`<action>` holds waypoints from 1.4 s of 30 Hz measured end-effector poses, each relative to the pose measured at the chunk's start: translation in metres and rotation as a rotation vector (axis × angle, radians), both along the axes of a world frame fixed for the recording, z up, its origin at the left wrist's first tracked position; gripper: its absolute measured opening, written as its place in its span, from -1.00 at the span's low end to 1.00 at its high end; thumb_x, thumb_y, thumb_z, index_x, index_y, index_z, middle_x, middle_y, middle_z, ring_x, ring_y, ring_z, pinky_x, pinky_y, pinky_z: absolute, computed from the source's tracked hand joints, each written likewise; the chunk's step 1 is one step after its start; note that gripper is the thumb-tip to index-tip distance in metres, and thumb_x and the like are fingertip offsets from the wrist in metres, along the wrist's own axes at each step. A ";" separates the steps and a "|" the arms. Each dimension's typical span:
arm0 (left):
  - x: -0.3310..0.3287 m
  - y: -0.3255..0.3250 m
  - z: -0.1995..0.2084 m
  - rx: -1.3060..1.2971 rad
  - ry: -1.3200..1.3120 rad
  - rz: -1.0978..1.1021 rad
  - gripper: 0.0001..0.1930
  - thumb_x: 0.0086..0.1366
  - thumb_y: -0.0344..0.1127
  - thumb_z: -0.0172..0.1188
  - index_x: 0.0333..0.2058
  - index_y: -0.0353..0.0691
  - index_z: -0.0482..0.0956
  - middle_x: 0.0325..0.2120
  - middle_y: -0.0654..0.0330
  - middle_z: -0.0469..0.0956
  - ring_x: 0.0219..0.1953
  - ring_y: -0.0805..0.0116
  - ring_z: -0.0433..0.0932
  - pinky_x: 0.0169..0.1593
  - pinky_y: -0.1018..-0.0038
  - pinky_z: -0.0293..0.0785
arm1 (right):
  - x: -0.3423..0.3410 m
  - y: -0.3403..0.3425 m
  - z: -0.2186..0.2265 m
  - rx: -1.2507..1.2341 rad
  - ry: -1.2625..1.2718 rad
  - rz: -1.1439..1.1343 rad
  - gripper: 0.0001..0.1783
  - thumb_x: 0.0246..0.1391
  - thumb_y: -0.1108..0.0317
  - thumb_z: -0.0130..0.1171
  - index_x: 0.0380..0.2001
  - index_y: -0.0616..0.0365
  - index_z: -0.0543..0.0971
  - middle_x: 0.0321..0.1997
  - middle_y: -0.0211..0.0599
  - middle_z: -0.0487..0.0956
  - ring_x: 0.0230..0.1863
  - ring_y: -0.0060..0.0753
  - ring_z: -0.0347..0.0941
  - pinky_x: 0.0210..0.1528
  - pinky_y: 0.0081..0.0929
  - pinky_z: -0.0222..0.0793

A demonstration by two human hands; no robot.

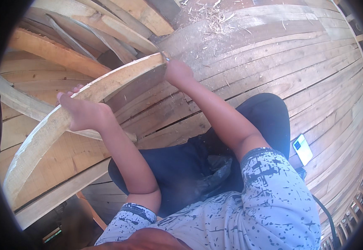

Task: The person is sitting cross-legged on a wooden floor, carving a long, curved piece of light-colored wood using a small knife. They hold the wood with their left hand and use the knife in their right hand to shave off thin strips of wood, creating shavings on the floor.

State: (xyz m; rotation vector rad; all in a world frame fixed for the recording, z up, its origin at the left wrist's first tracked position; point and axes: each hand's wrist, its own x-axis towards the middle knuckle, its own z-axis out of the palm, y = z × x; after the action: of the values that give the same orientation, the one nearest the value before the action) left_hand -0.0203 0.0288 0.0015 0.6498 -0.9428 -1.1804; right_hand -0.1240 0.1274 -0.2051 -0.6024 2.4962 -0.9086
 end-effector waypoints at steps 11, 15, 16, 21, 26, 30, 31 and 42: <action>0.026 -0.044 -0.030 -0.321 0.158 -0.658 -0.71 0.05 -0.39 0.01 -0.19 -0.12 0.30 -0.56 0.18 0.35 -0.46 0.33 0.37 -0.21 0.27 0.36 | 0.016 -0.009 0.037 -0.162 0.037 0.071 -0.54 0.36 0.17 -0.19 -0.33 0.30 0.58 -0.35 0.22 0.61 -0.26 0.29 0.55 -0.11 0.09 0.44; 0.026 -0.050 -0.038 -0.370 0.214 -0.705 -0.70 0.03 -0.39 0.01 -0.20 -0.09 0.30 -0.59 0.22 0.30 -0.51 0.38 0.32 -0.27 0.34 0.29 | 0.022 -0.008 0.050 -0.154 0.079 0.086 -0.55 0.39 0.12 -0.19 -0.28 0.26 0.55 -0.34 0.13 0.62 -0.25 0.20 0.57 -0.15 0.06 0.45; 0.031 -0.055 -0.039 -0.383 0.216 -0.735 -0.70 0.02 -0.39 0.00 -0.20 -0.08 0.30 -0.59 0.23 0.29 -0.51 0.38 0.31 -0.27 0.34 0.29 | 0.028 -0.008 0.059 -0.137 0.095 0.113 -0.55 0.40 0.10 -0.20 -0.25 0.24 0.54 -0.33 0.09 0.62 -0.24 0.16 0.59 -0.16 0.04 0.46; 0.024 -0.042 -0.036 -0.354 0.216 -0.676 -0.72 0.00 -0.39 -0.01 -0.23 -0.09 0.29 -0.60 0.23 0.28 -0.53 0.39 0.28 -0.26 0.31 0.29 | 0.025 -0.004 0.055 -0.129 0.101 0.100 -0.57 0.39 0.10 -0.18 -0.25 0.24 0.53 -0.36 0.06 0.63 -0.25 0.14 0.59 -0.19 0.04 0.47; 0.022 -0.038 -0.038 -0.367 0.211 -0.719 -0.72 -0.01 -0.40 0.00 -0.25 -0.09 0.28 -0.60 0.23 0.26 -0.53 0.37 0.29 -0.26 0.29 0.30 | 0.017 0.001 0.036 -0.154 0.076 0.049 -0.58 0.37 0.13 -0.17 -0.25 0.29 0.51 -0.37 0.15 0.62 -0.28 0.24 0.56 -0.19 0.12 0.43; 0.026 -0.044 -0.035 -0.413 0.205 -0.792 -0.72 -0.02 -0.40 0.02 -0.26 -0.11 0.28 -0.60 0.22 0.27 -0.53 0.36 0.29 -0.26 0.29 0.30 | 0.020 -0.003 0.053 -0.180 0.035 0.047 -0.58 0.37 0.13 -0.17 -0.25 0.29 0.52 -0.36 0.18 0.61 -0.27 0.24 0.57 -0.18 0.12 0.43; 0.025 -0.041 -0.035 -0.422 0.210 -0.814 -0.72 -0.02 -0.40 0.02 -0.26 -0.11 0.29 -0.60 0.22 0.27 -0.53 0.36 0.29 -0.26 0.29 0.30 | 0.017 -0.002 0.049 -0.176 0.009 0.028 -0.58 0.37 0.14 -0.17 -0.25 0.29 0.52 -0.35 0.18 0.62 -0.26 0.23 0.57 -0.17 0.11 0.43; 0.028 -0.050 -0.029 -0.511 0.145 -0.991 -0.69 -0.08 -0.39 0.09 -0.28 -0.08 0.34 -0.59 0.27 0.27 -0.50 0.39 0.27 -0.20 0.29 0.30 | -0.001 0.001 0.043 -0.160 0.064 -0.059 -0.55 0.38 0.14 -0.19 -0.24 0.30 0.56 -0.28 0.16 0.62 -0.20 0.25 0.56 -0.12 0.08 0.45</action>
State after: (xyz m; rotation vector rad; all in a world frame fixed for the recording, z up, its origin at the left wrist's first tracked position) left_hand 0.0080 -0.0212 -0.0274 -0.3831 -1.4291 -1.7055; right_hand -0.1253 0.1284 -0.1624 -0.6201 2.5261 -1.1364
